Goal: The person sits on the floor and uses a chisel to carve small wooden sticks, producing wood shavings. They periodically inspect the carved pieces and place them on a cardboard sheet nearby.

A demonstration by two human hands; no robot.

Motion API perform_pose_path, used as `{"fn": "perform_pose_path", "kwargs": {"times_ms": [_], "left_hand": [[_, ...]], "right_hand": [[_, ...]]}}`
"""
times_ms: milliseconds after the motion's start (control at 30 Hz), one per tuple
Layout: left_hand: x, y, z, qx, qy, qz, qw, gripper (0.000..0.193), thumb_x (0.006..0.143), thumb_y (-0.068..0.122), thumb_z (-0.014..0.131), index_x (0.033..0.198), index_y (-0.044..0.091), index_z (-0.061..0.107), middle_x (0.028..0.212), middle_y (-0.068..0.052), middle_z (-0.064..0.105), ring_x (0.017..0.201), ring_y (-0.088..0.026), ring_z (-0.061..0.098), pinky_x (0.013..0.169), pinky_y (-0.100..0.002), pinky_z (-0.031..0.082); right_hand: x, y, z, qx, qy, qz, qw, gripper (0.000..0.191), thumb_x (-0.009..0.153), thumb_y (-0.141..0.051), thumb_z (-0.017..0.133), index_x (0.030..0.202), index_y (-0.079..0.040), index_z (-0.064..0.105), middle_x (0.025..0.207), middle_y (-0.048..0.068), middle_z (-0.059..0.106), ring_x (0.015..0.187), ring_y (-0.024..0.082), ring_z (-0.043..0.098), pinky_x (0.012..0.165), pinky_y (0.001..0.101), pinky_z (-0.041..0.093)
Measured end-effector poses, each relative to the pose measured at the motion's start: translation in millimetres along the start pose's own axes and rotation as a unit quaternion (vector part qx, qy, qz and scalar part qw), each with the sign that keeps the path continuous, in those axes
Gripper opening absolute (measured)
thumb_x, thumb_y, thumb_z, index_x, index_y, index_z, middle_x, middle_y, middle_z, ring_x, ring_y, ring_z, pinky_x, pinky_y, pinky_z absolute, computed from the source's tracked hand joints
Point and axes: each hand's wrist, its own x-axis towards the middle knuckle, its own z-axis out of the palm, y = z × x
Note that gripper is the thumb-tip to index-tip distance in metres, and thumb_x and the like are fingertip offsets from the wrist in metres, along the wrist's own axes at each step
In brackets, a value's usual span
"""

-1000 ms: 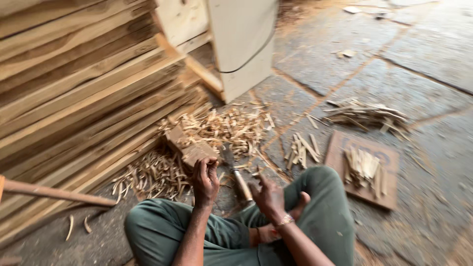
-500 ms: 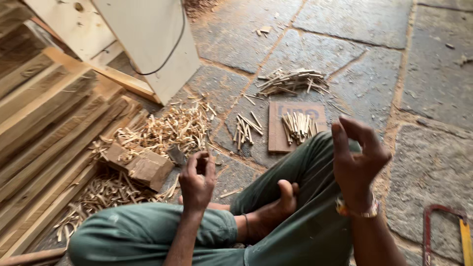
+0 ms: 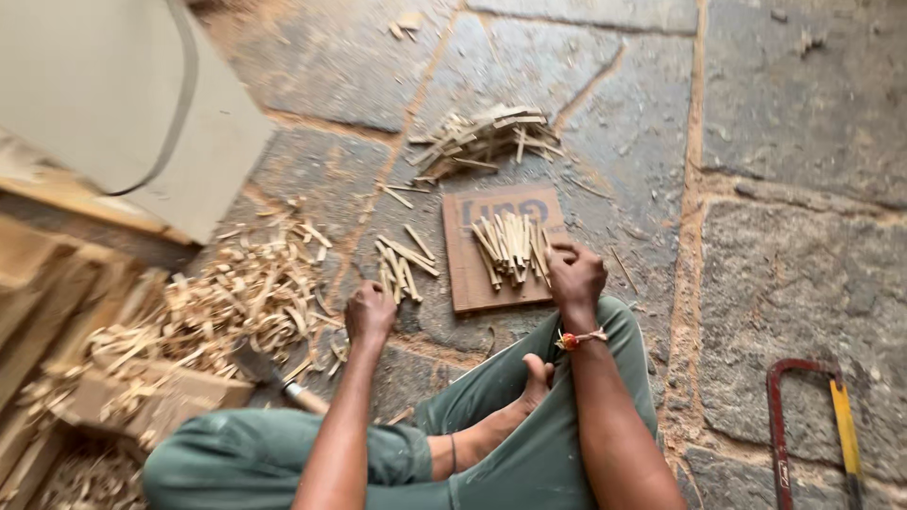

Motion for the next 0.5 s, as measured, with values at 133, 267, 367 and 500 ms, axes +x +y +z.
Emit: {"fn": "perform_pose_path", "kwargs": {"times_ms": [133,267,367,500], "left_hand": [[17,12,27,-0.004,0.072,0.039,0.997,0.019,0.094,0.020,0.060,0.096,0.005,0.072,0.085,-0.014,0.071,0.062,-0.024,0.067,0.050,-0.040,0.056],[9,71,61,-0.172,-0.025,0.064,0.983,0.026,0.098,0.030,0.056,0.096,0.008,0.070,0.064,-0.003,0.063,0.046,-0.012,0.051,0.037,-0.028,0.040],[29,132,101,-0.164,-0.125,-0.047,0.977,0.036,0.096,0.041,0.067,0.074,0.012,0.068,0.051,0.003,0.055,0.038,-0.010,0.038,0.035,-0.029,0.027],[49,157,131,-0.066,-0.140,-0.027,0.988,0.045,0.085,0.041,0.079,0.059,0.013,0.054,0.047,0.004,0.047,0.039,-0.010,0.037,0.038,-0.028,0.029]], "right_hand": [[21,7,6,0.029,-0.026,0.043,0.998,0.020,0.089,-0.020,0.077,0.107,-0.012,0.079,0.087,0.012,0.080,0.066,0.017,0.075,0.060,0.0295,0.059],[26,5,15,0.029,-0.056,0.035,0.997,0.017,0.090,-0.017,0.076,0.106,-0.011,0.079,0.092,0.011,0.080,0.064,0.015,0.075,0.058,0.0275,0.061],[28,8,18,0.011,-0.078,0.082,0.994,0.018,0.090,-0.021,0.076,0.105,-0.013,0.078,0.096,0.010,0.079,0.064,0.015,0.075,0.054,0.0299,0.057],[30,13,18,-0.007,-0.103,0.087,0.991,0.020,0.090,-0.024,0.077,0.107,-0.014,0.078,0.094,0.011,0.080,0.066,0.015,0.076,0.050,0.0285,0.059]]}}
